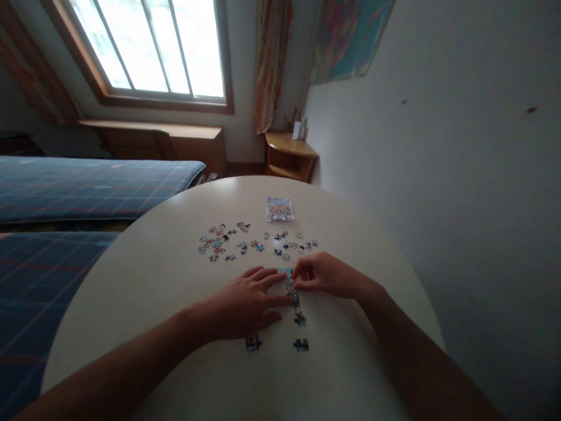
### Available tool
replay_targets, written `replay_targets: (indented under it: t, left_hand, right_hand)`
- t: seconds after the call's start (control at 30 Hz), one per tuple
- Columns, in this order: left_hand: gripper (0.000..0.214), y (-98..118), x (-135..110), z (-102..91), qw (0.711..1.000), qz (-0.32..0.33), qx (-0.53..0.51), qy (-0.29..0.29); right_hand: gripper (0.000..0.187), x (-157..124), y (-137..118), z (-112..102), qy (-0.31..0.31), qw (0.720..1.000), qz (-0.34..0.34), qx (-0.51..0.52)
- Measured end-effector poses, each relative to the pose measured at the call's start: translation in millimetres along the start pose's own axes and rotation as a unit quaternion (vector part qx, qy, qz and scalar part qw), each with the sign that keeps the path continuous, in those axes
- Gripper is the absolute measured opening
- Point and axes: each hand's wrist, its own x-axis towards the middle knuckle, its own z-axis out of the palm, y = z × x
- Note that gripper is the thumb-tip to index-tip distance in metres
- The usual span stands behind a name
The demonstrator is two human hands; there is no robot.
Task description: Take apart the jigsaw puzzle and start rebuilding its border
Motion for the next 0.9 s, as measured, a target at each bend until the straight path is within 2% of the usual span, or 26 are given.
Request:
replay_targets:
  t: [0.33, 0.7, 0.9]
  left_hand:
    - [0.039, -1.1, -0.3, 4.3, 1.000, -0.001, 0.005, 0.003]
    - [0.039, 0.8, -0.3, -0.5, 1.000, -0.005, 0.004, -0.012]
    - [0.038, 0.2, -1.2, 1.1, 1.000, 0.000, -0.006, 0.005]
  right_hand:
    - [0.014, 0.7, 0.2, 4.1, -0.011, 0.999, -0.014, -0.034]
    - [0.010, -0.7, -5.8, 3.7, 0.015, 0.997, -0.005, -0.079]
    - [0.013, -0.5, -6.2, 4.1, 0.030, 0.995, 0.005, -0.092]
